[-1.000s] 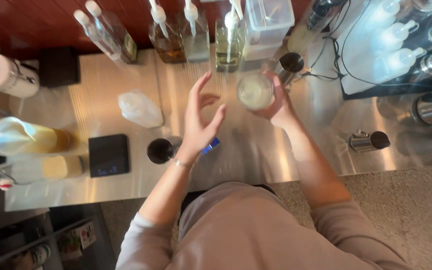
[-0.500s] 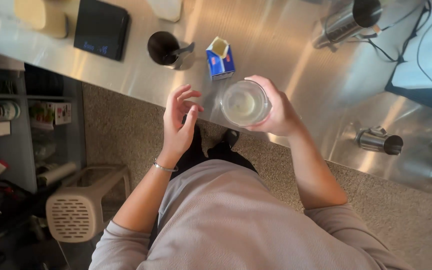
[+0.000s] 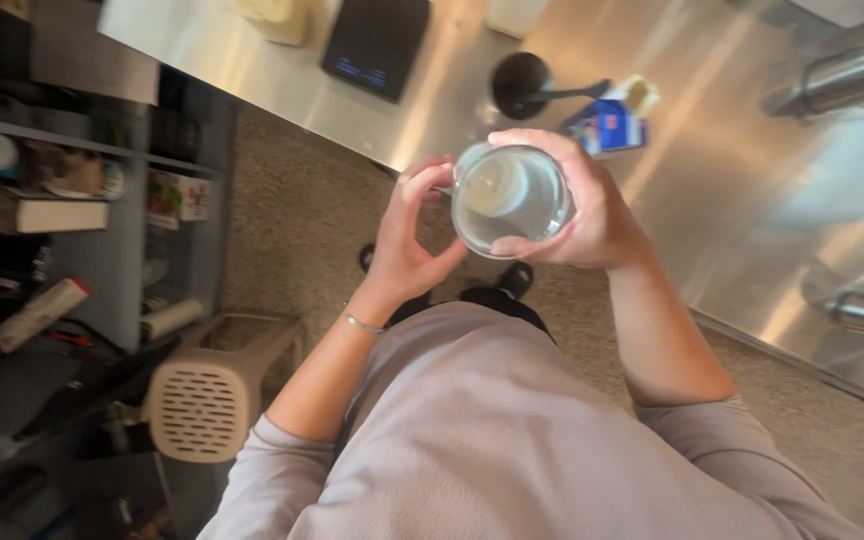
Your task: Measure and mix ingredients to prepare a beverage in a cafe setting.
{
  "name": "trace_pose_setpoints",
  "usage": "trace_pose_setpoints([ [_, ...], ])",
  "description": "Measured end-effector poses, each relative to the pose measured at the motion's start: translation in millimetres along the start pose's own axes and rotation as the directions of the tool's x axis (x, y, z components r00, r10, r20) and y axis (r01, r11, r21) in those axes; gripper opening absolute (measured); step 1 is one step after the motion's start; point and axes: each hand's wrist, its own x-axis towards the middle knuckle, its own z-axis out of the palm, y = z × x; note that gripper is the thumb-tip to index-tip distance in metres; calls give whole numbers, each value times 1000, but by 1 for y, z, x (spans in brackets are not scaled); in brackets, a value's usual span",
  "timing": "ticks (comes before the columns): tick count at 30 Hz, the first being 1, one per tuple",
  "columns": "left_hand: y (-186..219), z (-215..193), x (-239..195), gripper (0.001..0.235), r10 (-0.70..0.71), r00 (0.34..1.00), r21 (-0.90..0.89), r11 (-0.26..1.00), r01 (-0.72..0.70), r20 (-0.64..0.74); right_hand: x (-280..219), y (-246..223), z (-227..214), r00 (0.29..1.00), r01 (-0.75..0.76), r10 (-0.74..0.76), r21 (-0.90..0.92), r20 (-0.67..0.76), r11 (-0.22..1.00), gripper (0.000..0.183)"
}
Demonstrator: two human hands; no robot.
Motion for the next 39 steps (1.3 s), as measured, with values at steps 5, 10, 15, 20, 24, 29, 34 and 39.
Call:
trace_pose_setpoints([
  [5,-12,-73,10,77,105,994,-15,994,-104,31,49,-31,59,996,68,-72,-73,-55,995,94],
  [10,-15,-115,23,78,119,992,-10,993,-119,40,86,-40,84,992,101,-107,-94,-68,990,97],
  [15,-36,-125,42,80,55,998,22,998,-55,24,109,-3,94,995,89,-87,32,-48,996,101],
  [20,-81,-123,54,92,-154,986,180,974,141,61,123,110,131,970,-128,178,276,-165,953,101],
  [24,-120,-129,69,89,-293,948,276,928,251,124,142,212,165,881,-213,340,368,-328,905,105],
  [29,-160,-123,79,85,-327,931,359,898,253,162,166,253,175,865,-199,336,359,-372,912,107],
  [34,-200,-131,100,84,-312,898,343,918,200,311,178,251,164,842,-289,320,139,-433,947,112],
  [39,-227,-154,102,74,-407,718,455,879,140,565,125,249,173,859,-425,331,-183,-392,886,110],
])
